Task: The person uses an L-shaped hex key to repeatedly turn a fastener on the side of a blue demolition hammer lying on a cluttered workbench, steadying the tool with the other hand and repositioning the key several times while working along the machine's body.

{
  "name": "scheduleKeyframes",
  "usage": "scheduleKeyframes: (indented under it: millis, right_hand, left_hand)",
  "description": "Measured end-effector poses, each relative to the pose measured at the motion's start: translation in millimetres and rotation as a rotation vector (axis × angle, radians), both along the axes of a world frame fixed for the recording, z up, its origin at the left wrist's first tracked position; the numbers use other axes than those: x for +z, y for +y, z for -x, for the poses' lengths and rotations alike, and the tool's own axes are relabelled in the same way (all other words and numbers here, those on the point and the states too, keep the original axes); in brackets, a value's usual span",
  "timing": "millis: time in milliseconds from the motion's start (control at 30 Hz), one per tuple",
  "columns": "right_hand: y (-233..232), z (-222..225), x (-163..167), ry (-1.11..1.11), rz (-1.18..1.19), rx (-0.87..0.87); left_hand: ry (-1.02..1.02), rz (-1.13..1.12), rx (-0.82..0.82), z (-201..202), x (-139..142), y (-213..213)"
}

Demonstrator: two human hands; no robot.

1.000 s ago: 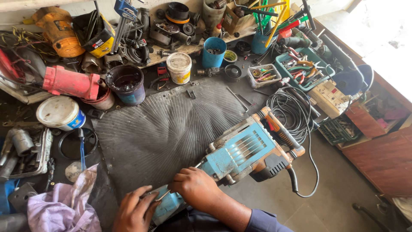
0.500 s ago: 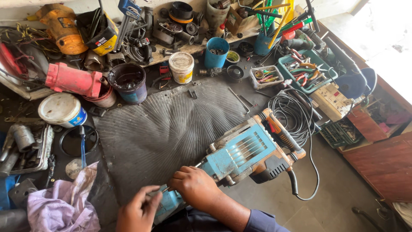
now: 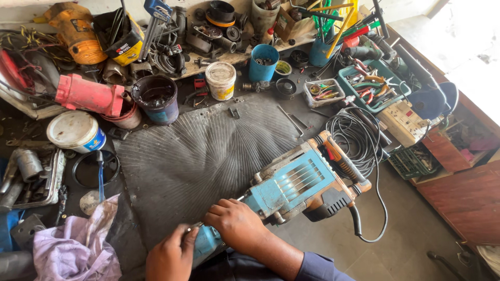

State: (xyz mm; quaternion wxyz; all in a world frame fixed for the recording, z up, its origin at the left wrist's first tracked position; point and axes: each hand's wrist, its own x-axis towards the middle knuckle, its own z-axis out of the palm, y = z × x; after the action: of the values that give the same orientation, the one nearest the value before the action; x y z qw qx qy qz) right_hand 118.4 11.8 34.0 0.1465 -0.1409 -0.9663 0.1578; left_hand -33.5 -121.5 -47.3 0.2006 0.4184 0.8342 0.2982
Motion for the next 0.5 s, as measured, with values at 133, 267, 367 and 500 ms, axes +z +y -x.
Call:
scheduleKeyframes:
  millis: [133,267,367,500]
  right_hand:
    - [1,0,1,0.022,0.018,0.002]
    - [0,0,-1,-0.019,0.026,0.003]
    - [-1,-2,-2,-0.003,-0.004,0.011]
    - [0,-2,-3,0.038,-0.008,0.009]
  left_hand:
    - [-0.758,0.129,0.168,12,-16,3]
    - [-0.47,0.079,0.145,13,-15,5]
    - [0.097,-0.168,0.057,9,-8,-4]
    - [0.191,-0.274,-0.034,9,-9,-12]
